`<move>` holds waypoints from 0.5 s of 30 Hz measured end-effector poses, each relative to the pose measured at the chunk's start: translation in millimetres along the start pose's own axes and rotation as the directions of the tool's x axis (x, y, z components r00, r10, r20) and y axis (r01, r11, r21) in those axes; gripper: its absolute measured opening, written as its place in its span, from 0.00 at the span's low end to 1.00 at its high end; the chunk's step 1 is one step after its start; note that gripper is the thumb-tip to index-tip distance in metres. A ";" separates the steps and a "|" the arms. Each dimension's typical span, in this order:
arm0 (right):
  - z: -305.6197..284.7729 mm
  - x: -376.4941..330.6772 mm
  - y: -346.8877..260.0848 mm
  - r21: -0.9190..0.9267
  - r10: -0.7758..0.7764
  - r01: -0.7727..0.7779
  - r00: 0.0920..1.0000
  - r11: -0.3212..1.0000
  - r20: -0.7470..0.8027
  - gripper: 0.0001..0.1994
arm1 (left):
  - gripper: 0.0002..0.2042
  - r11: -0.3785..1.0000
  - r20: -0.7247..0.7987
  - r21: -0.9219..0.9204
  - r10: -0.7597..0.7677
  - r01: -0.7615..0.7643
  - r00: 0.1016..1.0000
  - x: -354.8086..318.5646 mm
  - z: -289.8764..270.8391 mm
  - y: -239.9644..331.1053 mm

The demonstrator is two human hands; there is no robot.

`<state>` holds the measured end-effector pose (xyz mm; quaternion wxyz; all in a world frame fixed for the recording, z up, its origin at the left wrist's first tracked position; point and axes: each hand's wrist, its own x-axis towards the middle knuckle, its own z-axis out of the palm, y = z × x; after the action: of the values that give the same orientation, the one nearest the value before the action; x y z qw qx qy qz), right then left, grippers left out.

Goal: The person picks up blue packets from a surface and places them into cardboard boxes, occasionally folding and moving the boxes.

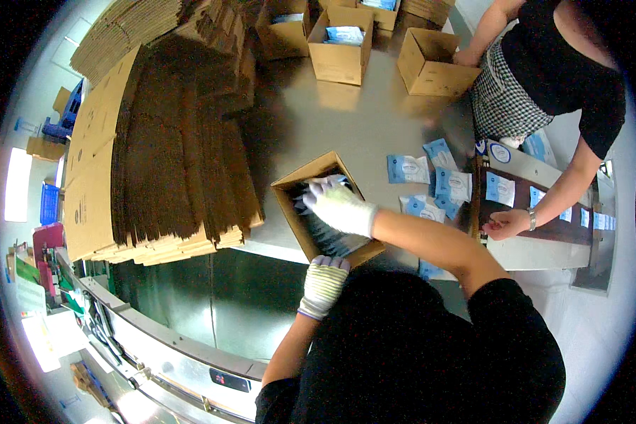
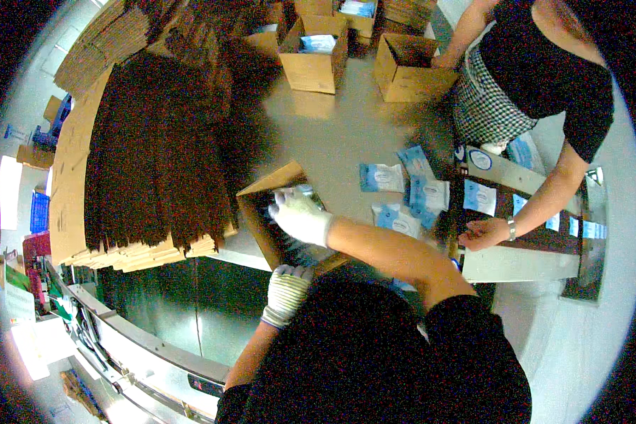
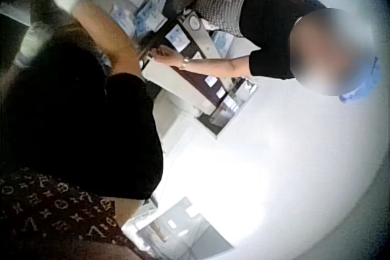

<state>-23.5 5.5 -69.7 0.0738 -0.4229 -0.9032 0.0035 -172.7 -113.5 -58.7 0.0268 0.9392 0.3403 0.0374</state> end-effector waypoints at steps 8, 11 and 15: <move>-24.6 -81.6 -22.2 0.122 0.043 -0.082 0.955 0.989 0.294 0.15 | 0.18 0.999 -0.124 0.022 -0.046 0.049 0.991 43.9 -41.8 -70.9; -19.1 -48.8 3.2 0.158 0.159 -0.201 0.957 0.967 0.242 0.12 | 0.23 0.974 -0.249 0.095 -0.176 0.205 0.952 55.9 -124.0 -90.1; -8.3 22.2 100.3 0.064 0.378 -0.385 0.920 0.920 0.109 0.09 | 0.21 0.710 -0.558 0.321 -0.393 0.626 0.731 31.1 -238.3 -109.0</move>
<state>40.1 86.5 -65.4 0.0466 -0.5866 -0.8049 0.0759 -239.5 -4.1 172.0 -0.2815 0.7422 0.5875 0.1572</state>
